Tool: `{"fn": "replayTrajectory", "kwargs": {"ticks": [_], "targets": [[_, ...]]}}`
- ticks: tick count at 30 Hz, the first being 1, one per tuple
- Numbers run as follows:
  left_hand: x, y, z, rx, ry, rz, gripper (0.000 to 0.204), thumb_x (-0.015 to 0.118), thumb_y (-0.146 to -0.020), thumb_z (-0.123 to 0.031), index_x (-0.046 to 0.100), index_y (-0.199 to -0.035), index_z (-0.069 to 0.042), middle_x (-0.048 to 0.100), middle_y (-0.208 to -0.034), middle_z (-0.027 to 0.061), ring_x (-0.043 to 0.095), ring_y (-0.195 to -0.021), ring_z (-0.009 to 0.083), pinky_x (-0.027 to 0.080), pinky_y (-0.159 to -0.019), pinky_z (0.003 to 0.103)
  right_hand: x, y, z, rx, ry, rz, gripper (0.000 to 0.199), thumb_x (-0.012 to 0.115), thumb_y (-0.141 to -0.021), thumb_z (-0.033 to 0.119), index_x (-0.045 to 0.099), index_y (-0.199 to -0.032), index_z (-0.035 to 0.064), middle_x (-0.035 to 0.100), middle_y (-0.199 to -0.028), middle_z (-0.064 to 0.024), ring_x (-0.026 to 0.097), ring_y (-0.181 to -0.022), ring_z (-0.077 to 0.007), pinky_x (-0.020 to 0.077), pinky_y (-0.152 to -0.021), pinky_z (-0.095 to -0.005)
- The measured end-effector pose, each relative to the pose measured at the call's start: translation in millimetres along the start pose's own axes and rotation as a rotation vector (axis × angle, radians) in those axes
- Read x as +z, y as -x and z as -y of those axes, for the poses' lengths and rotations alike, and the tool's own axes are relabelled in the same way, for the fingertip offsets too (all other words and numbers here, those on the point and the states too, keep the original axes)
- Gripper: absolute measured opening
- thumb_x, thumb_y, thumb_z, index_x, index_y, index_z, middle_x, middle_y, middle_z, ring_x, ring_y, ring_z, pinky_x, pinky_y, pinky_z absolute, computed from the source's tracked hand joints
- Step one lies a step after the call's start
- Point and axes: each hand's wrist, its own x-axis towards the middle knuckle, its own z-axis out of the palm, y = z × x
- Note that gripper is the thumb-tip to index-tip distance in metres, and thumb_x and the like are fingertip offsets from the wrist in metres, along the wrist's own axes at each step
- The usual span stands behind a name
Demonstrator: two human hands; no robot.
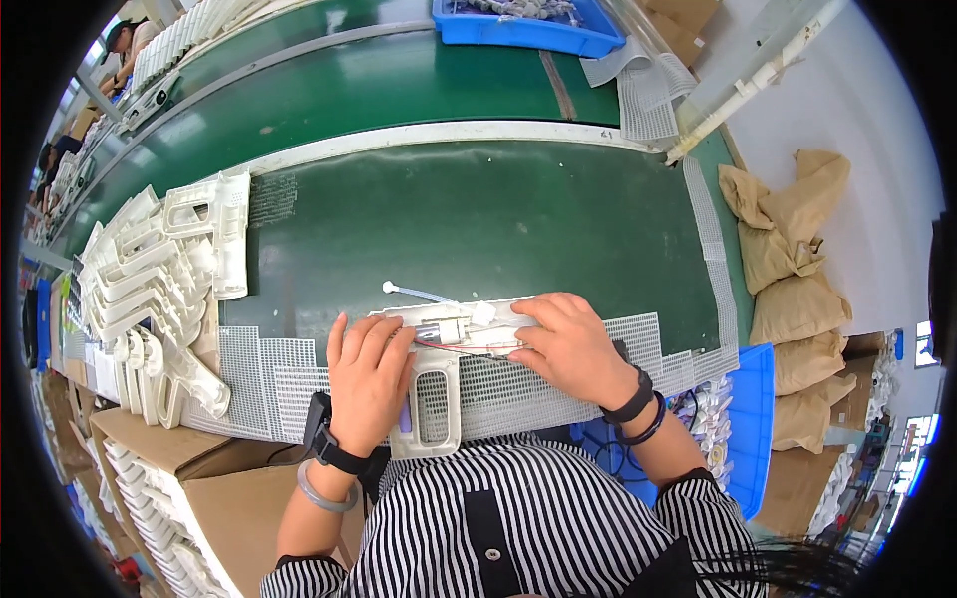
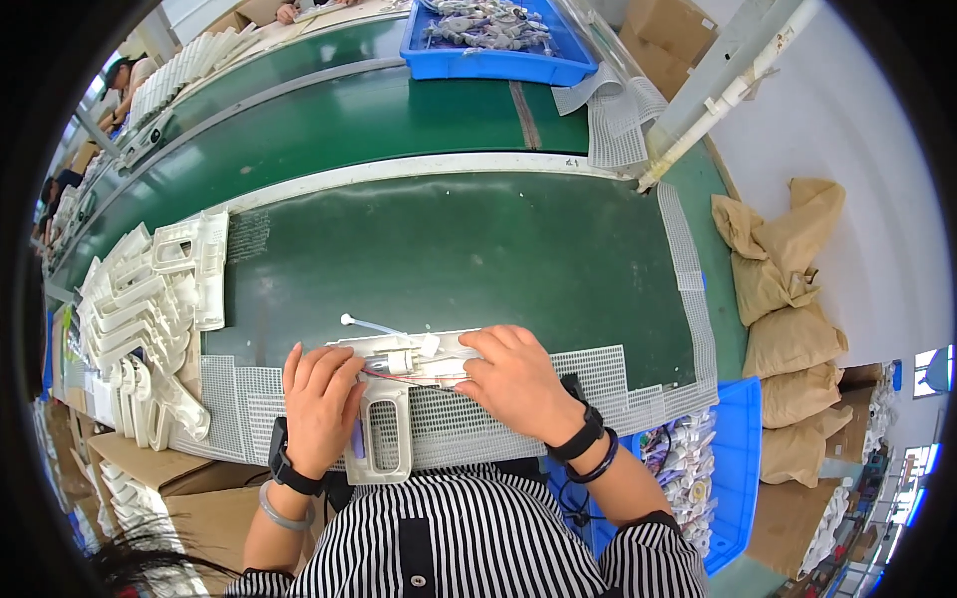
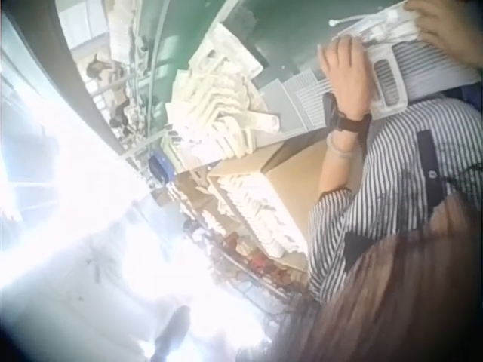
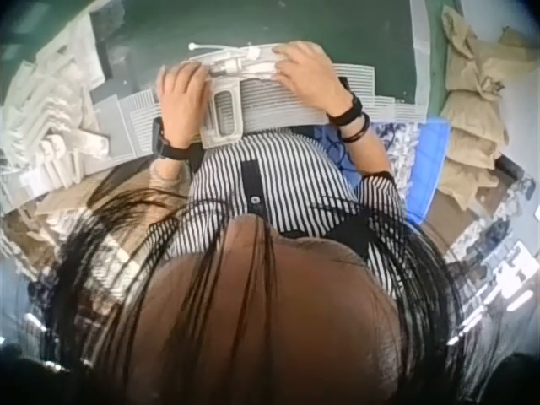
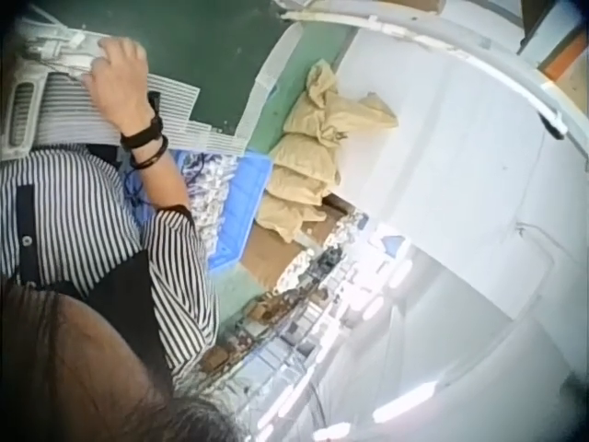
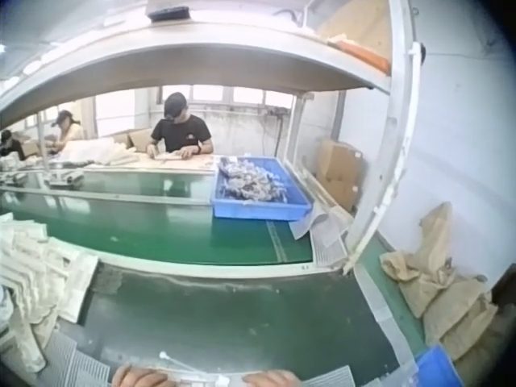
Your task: Assemble internal components into white plastic toy gun housings on a factory production line.
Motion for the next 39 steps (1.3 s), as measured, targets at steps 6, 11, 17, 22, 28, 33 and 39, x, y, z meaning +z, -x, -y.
{"fn": "replayTrajectory", "kwargs": {"ticks": [6, 11, 17, 22, 28, 33, 39], "targets": [[3, 11, 4, 0.019, 0.08, 0.028, 0.048, 0.076, -0.082, -0.011, 0.062, -0.128, -0.008, 0.063, -0.128, 0.0075, 0.057, -0.125, 0.0295, 0.029, -0.119, 0.056, -3, 0, -8, -0.019, -0.05, 0.07, 0.023, 0.08, -0.08, 0.023, 0.072, -0.094, 0.0055, 0.065, -0.125, -0.0078, 0.059, -0.118, -0.0281, 0.045, -0.103, -0.0448], [3, 21, 6, 0.064, 0.04, 0.145, 0.05, 0.075, -0.086, -0.025, 0.062, -0.131, -0.008, 0.061, -0.138, 0.0091, 0.051, -0.137, 0.0295, 0.025, -0.122, 0.057, -7, -2, -8, -0.024, -0.057, 0.123, 0.023, 0.08, -0.08, 0.022, 0.072, -0.091, 0.0048, 0.064, -0.128, -0.0084, 0.057, -0.12, -0.0287, 0.0452, -0.103, -0.0448], [4, 23, 11, 0.089, -0.001, 0.224, 0.05, 0.07, -0.09, -0.036, 0.063, -0.13, -0.008, 0.058, -0.143, 0.0102, 0.044, -0.143, 0.0297, 0.022, -0.123, 0.058, -6, 0, -15, -0.007, -0.162, 0.122, 0.017, 0.078, -0.083, 0.019, 0.07, -0.087, 0.0045, 0.064, -0.127, -0.0086, 0.057, -0.119, -0.029, 0.0448, -0.101, -0.0445], [3, 21, 6, 0.054, -0.024, 0.268, 0.056, 0.067, -0.09, -0.042, 0.062, -0.135, -0.008, 0.056, -0.146, 0.0101, 0.041, -0.145, 0.0293, 0.02, -0.124, 0.058, -1, 0, -13, 0.042, -0.166, 0.087, 0.014, 0.074, -0.088, 0.018, 0.07, -0.086, 0.0052, 0.064, -0.124, -0.0061, 0.057, -0.116, -0.0267, 0.0448, -0.101, -0.043], [1, 20, -1, 0.032, -0.097, 0.311, 0.062, 0.067, -0.089, -0.045, 0.06, -0.137, -0.008, 0.053, -0.148, 0.0088, 0.038, -0.147, 0.0279, 0.018, -0.124, 0.058, 8, -1, -8, 0.09, -0.139, -0.011, 0.011, 0.074, -0.087, 0.018, 0.071, -0.09, 0.0074, 0.066, -0.121, -0.0054, 0.059, -0.113, -0.0258, 0.0453, -0.099, -0.0417], [4, 22, -4, 0.018, -0.128, 0.324, 0.063, 0.069, -0.088, -0.044, 0.06, -0.138, -0.007, 0.052, -0.149, 0.0083, 0.036, -0.148, 0.0269, 0.018, -0.125, 0.057, 10, 3, -14, -0.026, -0.065, -0.036, 0.013, 0.071, -0.083, 0.014, 0.073, -0.096, 0.0099, 0.066, -0.12, -0.005, 0.06, -0.112, -0.0238, 0.0455, -0.098, -0.0397], [5, 23, -5, 0.016, -0.152, 0.307, 0.061, 0.07, -0.088, -0.041, 0.06, -0.138, -0.008, 0.052, -0.149, 0.0092, 0.035, -0.149, 0.0268, 0.018, -0.125, 0.056, 9, 0, -14, -0.153, 0.091, -0.021, 0.019, 0.065, -0.083, 0.012, 0.072, -0.101, 0.0119, 0.065, -0.12, -0.0027, 0.06, -0.112, -0.022, 0.044, -0.099, -0.0394]]}}
